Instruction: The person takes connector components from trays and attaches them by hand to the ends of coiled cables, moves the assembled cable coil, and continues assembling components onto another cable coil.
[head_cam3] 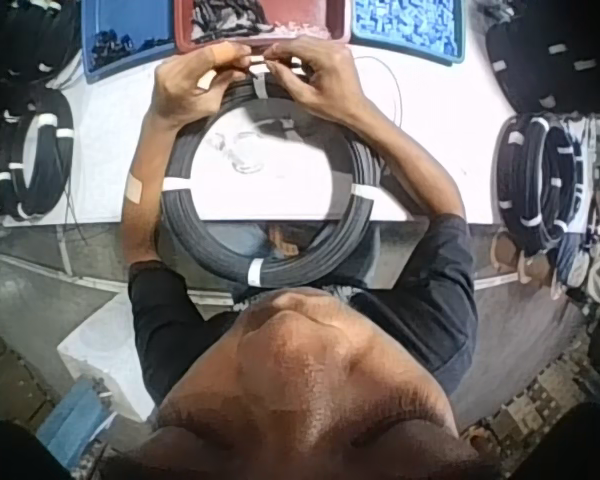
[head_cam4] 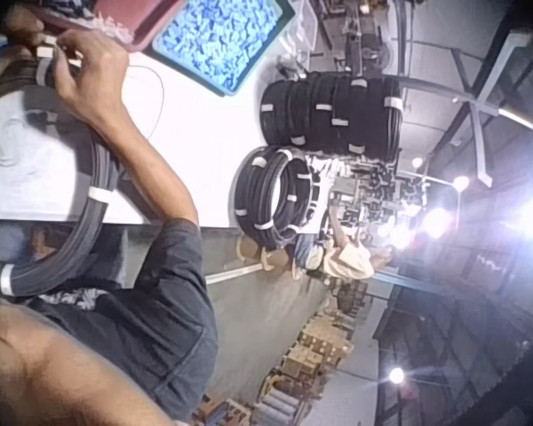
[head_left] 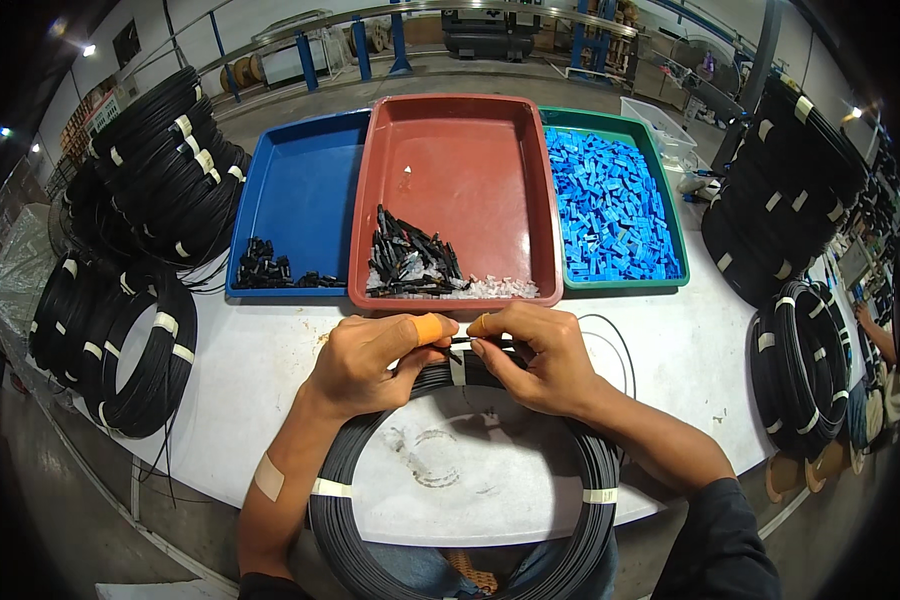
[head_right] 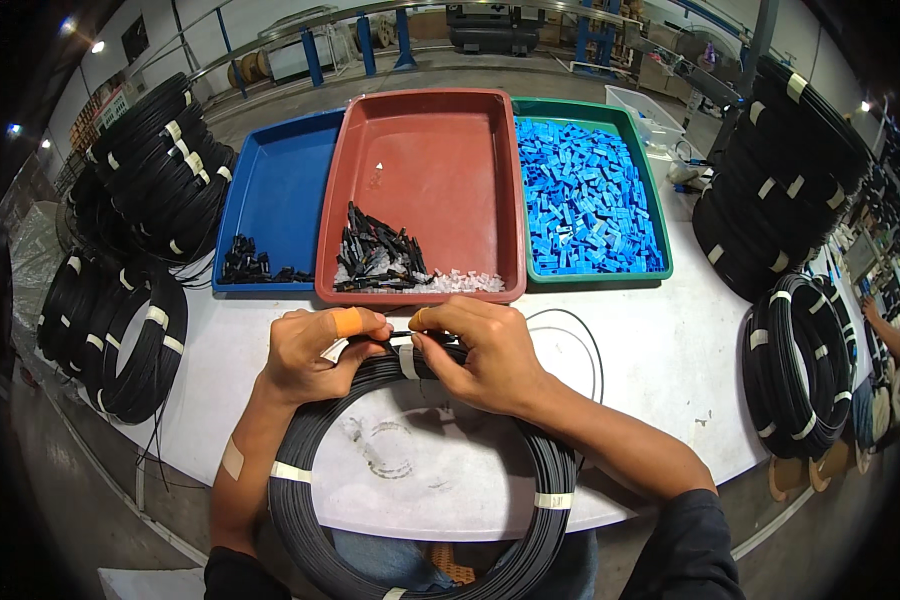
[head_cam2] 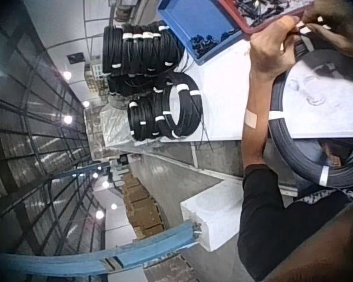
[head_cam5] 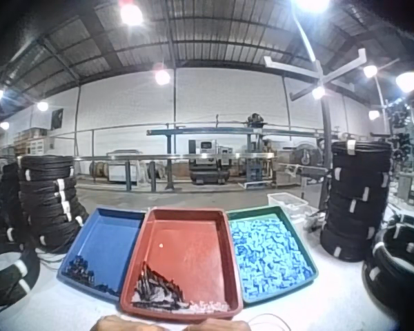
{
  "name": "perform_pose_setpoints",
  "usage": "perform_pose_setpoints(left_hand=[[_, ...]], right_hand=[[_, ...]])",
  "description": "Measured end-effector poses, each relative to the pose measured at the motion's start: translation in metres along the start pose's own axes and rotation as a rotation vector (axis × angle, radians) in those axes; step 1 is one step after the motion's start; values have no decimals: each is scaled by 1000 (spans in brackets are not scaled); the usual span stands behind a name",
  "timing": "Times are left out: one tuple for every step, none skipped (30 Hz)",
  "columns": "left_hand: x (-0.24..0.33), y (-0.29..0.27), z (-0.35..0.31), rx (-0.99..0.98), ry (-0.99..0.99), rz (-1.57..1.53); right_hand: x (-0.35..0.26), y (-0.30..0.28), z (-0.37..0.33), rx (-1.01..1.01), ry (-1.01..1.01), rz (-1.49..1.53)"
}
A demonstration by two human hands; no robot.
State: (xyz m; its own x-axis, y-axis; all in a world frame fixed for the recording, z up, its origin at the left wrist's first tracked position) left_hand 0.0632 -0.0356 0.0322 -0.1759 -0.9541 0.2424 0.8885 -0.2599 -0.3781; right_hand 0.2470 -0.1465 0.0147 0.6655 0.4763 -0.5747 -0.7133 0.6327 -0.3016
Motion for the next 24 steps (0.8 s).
perform_pose_setpoints(left_hand=[[-1, 1, 0, -4, -14, -3], [-1, 1, 0, -7, -27, -7], [-2, 2, 0, -8, -28, -6], [-3, 2, -2, -10, -94, -45], [-4, 3, -2, -13, -160, -84], [-4, 4, -2, -12, -160, -85], [-6, 5, -2, -4, -248, -136], [-7, 5, -2, 5, -336, -187], [-6, 4, -1, 4, -336, -186], [-5, 4, 0, -38, -404, -229], [-5, 4, 1, -80, -471, -272], [-5, 4, 0, -81, -470, -273], [-6, 6, -1, -84, -437, -274], [-7, 7, -2, -87, -405, -275], [-7, 8, -3, -89, -405, -277], [-9, 9, -4, -73, -477, -284], [-11, 10, -5, -58, -549, -291], [-11, 11, -6, -60, -548, -292], [-11, 12, -6, -22, -578, -283], [-12, 12, -6, 17, -608, -274], [-12, 12, -6, 17, -608, -274], [-11, 11, -5, 17, -573, -238], [-10, 11, -4, 18, -538, -204], [-10, 11, -4, 18, -538, -203]], right_hand=[[0, 1, 0, -1, -6, -1], [1, 1, 0, -1, -6, -1], [2, 1, -1, -7, -8, -3], [3, 0, -1, -12, -11, -5], [1, -1, -1, -12, -10, -4], [0, -2, 0, -33, 24, -32], [0, -3, 1, -54, 58, -60], [0, -3, 1, -54, 59, -60], [0, -3, 1, -48, 67, -57], [0, -3, 0, -42, 76, -54], [1, -2, -1, -41, 76, -53], [4, 0, -2, -14, 45, -31], [5, 0, -2, 14, 14, -9], [4, 0, -1, 16, 13, -10], [2, 0, -1, 6, 7, -14], [2, 0, -1, -4, 1, -19], [3, 0, -1, -2, 3, -19], [3, 0, -1, -12, -21, -34], [4, 0, -1, -23, -46, -49], [4, 1, -2, -22, -45, -49], [4, 1, -2, -21, -58, -56], [4, 1, -2, -21, -71, -63], [3, 1, -2, -21, -71, -64], [3, 1, -2, -31, -71, -77]])
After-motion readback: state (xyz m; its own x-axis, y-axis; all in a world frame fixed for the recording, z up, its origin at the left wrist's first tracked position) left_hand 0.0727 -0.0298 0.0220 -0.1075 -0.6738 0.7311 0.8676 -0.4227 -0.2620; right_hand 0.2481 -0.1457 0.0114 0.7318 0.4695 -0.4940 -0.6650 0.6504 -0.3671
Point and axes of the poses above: each hand's wrist, its own z-axis towards the middle knuckle, its own y-axis out of the palm, x = y × z, the point moved 2 cm from there along z, towards the middle knuckle, and after that the axes turned 14 degrees about x, right-handed, at the moved point
